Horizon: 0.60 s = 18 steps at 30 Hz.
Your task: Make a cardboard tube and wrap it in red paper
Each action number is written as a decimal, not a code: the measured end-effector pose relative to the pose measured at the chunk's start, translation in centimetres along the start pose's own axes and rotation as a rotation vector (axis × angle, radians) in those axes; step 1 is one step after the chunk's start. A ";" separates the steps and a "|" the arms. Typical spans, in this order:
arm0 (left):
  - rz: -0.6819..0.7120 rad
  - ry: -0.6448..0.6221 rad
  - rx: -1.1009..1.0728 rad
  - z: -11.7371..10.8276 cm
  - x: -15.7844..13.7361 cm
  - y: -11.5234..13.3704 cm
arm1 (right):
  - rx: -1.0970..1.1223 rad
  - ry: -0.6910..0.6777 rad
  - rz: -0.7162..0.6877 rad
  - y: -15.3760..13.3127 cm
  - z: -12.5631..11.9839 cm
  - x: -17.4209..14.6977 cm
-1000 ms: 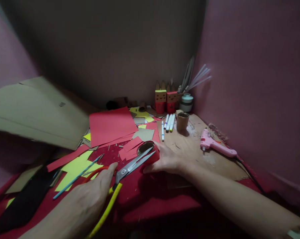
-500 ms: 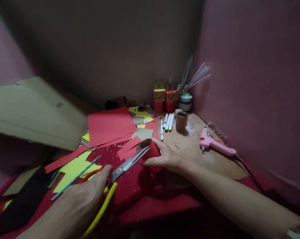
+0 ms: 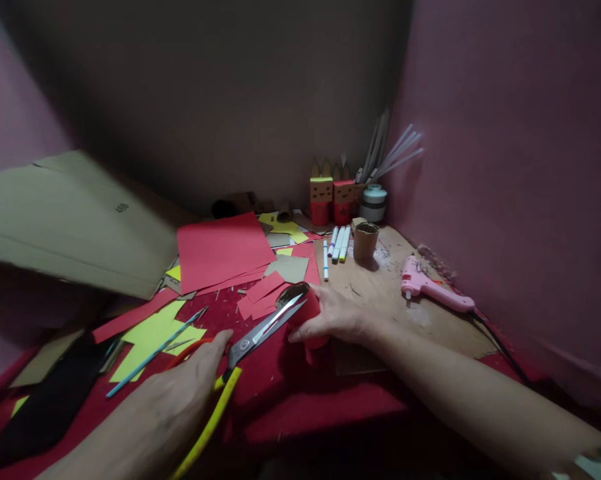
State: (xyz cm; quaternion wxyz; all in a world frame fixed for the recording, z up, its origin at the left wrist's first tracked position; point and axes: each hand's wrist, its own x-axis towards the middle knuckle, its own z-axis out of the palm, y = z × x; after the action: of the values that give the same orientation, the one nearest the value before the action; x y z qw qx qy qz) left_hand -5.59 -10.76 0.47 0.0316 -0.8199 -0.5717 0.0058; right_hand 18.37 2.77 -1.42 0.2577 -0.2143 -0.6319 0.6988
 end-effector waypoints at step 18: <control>-0.063 0.123 -0.015 1.5 -0.4 0.1 | -0.123 0.149 -0.061 0.9 0.4 0.4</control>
State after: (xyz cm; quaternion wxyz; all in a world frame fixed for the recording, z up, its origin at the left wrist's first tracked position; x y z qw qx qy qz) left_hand -5.69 -11.10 -1.07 0.0607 -0.8004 -0.5943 -0.0502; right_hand 17.75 2.66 -2.23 0.3117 -0.2618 -0.6590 0.6325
